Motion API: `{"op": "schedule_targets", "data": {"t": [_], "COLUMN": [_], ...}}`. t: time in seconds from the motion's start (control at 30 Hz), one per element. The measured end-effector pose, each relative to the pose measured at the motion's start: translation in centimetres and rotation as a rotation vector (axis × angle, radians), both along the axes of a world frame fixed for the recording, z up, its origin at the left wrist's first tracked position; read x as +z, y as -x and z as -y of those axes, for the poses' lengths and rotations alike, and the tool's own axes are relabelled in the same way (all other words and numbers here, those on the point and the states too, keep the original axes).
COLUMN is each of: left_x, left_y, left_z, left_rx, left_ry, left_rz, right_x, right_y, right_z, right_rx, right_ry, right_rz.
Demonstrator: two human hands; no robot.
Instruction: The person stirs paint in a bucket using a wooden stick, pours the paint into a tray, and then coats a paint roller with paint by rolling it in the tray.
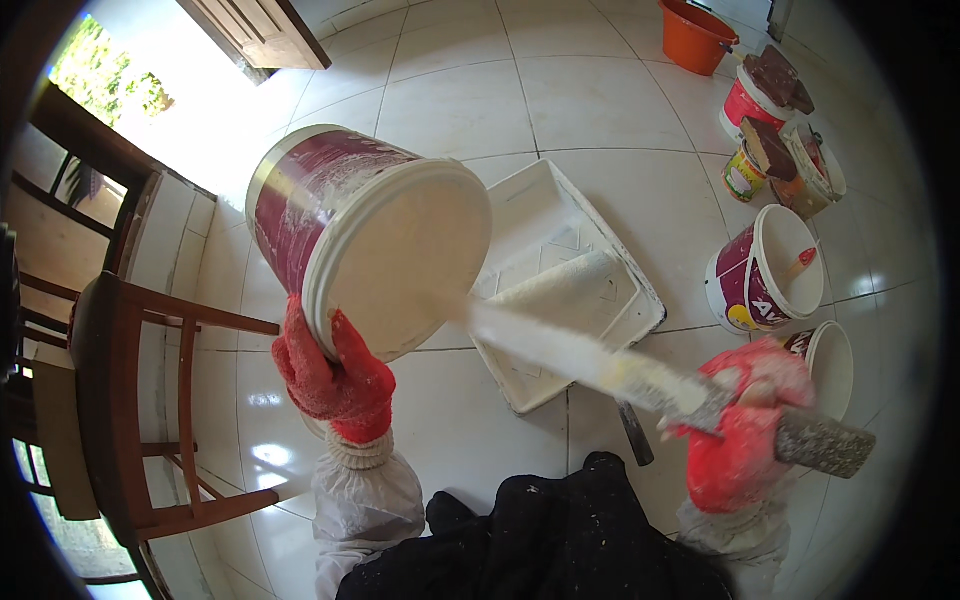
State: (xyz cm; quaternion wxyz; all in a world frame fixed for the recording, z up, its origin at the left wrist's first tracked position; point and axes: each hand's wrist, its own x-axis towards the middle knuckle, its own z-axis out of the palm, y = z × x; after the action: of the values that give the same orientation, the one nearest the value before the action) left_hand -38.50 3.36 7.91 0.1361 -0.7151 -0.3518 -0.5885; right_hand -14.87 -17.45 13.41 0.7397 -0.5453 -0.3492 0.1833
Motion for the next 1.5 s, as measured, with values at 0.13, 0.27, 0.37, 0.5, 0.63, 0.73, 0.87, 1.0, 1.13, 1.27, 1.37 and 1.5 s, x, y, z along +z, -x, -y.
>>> {"op": "schedule_targets", "data": {"t": [0.13, 0.27, 0.37, 0.5, 0.63, 0.73, 0.87, 1.0, 1.13, 1.27, 1.37, 1.5], "left_x": [1.0, 1.7, 2.4, 4.1, 5.7, 7.0, 7.2, 8.1, 8.1, 8.6, 9.5, 10.0], "left_y": [-0.4, -1.2, -1.9, -2.0, -3.3, -4.1, -4.4, -5.5, -6.2, -6.8, -7.2, -7.5], "left_z": [0.0, -0.5, -1.1, -3.0, -4.3, -4.8, -6.0, -6.5, -7.3, -7.4, -6.9, -6.5], "left_rx": [0.007, -0.063, -0.091, -0.156, -0.19, -0.188, -0.245, -0.267, -0.312, -0.36, -0.321, -0.365], "left_ry": [0.097, 0.173, 0.217, 0.237, 0.336, 0.292, 0.236, 0.301, 0.202, 0.174, 0.166, 0.029], "left_rz": [-0.056, -0.106, -0.158, -0.292, -0.386, -0.515, -0.611, -0.691, -0.827, -0.823, -0.852, -0.836], "right_x": [0.3, 2.0, 1.4, 0.8, 0.3, -1.0, -1.1, -2.0, -2.4, -2.6, -2.8, -3.3], "right_y": [0.3, -0.9, 0.4, -0.5, -0.7, -0.7, -0.5, -2.0, -0.7, -1.6, -3.1, -3.4], "right_z": [-0.2, -0.6, -0.8, -0.7, -2.5, -2.2, -2.8, -3.7, -4.0, -4.9, -3.8, -2.4], "right_rx": [-0.015, -0.047, -0.063, 0.0, 0.042, 0.057, 0.127, -0.036, 0.13, 0.005, -0.018, 0.021], "right_ry": [0.004, 0.019, 0.03, 0.213, 0.077, 0.091, 0.119, 0.074, 0.058, -0.079, -0.016, -0.064], "right_rz": [0.025, 0.353, 0.465, 0.567, 0.381, 0.383, 0.241, 0.295, 0.148, 0.2, 0.264, 0.146]}}
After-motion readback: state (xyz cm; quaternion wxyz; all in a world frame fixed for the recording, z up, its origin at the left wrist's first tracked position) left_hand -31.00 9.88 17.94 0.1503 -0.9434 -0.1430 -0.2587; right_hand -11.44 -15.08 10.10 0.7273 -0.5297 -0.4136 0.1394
